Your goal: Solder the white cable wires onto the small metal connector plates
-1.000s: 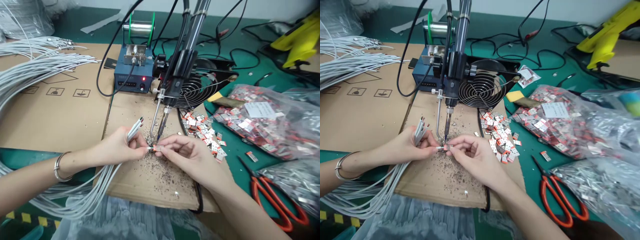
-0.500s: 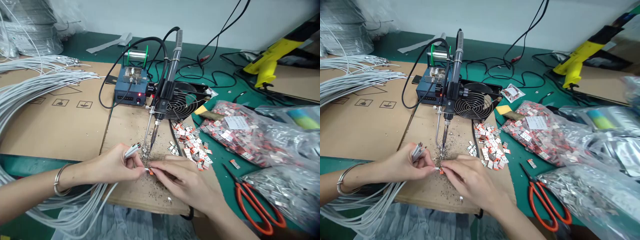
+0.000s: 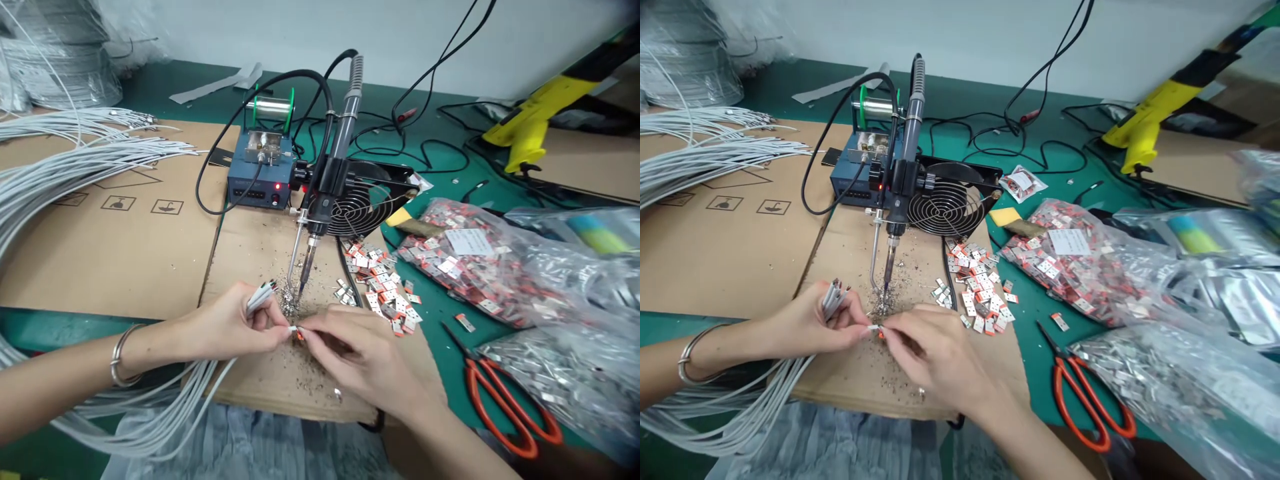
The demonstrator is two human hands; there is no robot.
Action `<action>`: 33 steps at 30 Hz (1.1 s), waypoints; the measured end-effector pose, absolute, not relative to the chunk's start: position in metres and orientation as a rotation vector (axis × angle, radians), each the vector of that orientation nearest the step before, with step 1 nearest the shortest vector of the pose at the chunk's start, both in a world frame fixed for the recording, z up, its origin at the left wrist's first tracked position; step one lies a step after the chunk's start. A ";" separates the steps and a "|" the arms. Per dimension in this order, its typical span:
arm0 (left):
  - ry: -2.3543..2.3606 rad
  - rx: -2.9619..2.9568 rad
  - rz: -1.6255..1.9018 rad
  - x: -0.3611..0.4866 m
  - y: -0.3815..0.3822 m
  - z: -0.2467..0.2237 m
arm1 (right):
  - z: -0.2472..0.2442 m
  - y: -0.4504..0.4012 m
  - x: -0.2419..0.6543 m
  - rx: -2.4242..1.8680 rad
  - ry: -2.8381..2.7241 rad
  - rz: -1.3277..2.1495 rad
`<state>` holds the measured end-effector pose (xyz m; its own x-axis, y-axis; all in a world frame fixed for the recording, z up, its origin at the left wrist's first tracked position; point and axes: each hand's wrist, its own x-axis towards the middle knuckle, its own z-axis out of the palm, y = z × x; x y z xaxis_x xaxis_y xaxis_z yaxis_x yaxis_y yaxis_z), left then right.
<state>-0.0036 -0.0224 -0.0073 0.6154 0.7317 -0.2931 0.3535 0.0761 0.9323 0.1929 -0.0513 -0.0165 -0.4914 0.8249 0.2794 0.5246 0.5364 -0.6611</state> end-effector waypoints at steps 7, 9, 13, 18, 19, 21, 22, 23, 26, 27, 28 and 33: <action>0.983 1.542 0.391 -0.004 -0.018 -0.008 | -0.013 -0.044 0.196 -1.365 -1.488 1.655; 1.003 1.549 0.395 -0.004 -0.016 -0.008 | -0.013 -0.041 0.193 -1.364 -1.300 1.749; 1.082 1.540 0.406 -0.003 -0.014 -0.009 | -0.014 -0.037 0.189 -1.332 -1.140 1.762; 1.126 1.503 0.421 -0.003 -0.015 -0.014 | -0.016 -0.036 0.187 -1.309 -1.111 1.714; 1.135 1.504 0.422 -0.003 -0.014 -0.015 | -0.016 -0.036 0.186 -1.307 -1.112 1.702; 1.156 1.514 0.426 -0.003 -0.013 -0.014 | -0.015 -0.036 0.186 -1.308 -1.114 1.676; 1.164 1.523 0.430 -0.002 -0.013 -0.013 | -0.015 -0.036 0.185 -1.310 -1.114 1.663; 1.169 1.530 0.433 -0.002 -0.012 -0.012 | -0.015 -0.036 0.185 -1.315 -1.115 1.650; 1.174 1.541 0.443 0.000 -0.012 -0.007 | -0.015 -0.035 0.186 -1.321 -1.151 1.619; 1.178 1.545 0.447 0.001 -0.012 -0.006 | -0.015 -0.036 0.186 -1.324 -1.170 1.614; 1.184 1.552 0.449 0.002 -0.012 -0.005 | -0.015 -0.036 0.187 -1.326 -1.188 1.605; 1.199 1.567 0.446 0.003 -0.012 -0.002 | -0.012 -0.036 0.188 -1.319 -1.242 1.559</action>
<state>0.0030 -0.0120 -0.0023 0.4251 0.8582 -0.2879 0.4615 0.0681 0.8845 0.1879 -0.0361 -0.0124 -0.2035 0.9416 -0.2685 0.0513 -0.2636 -0.9633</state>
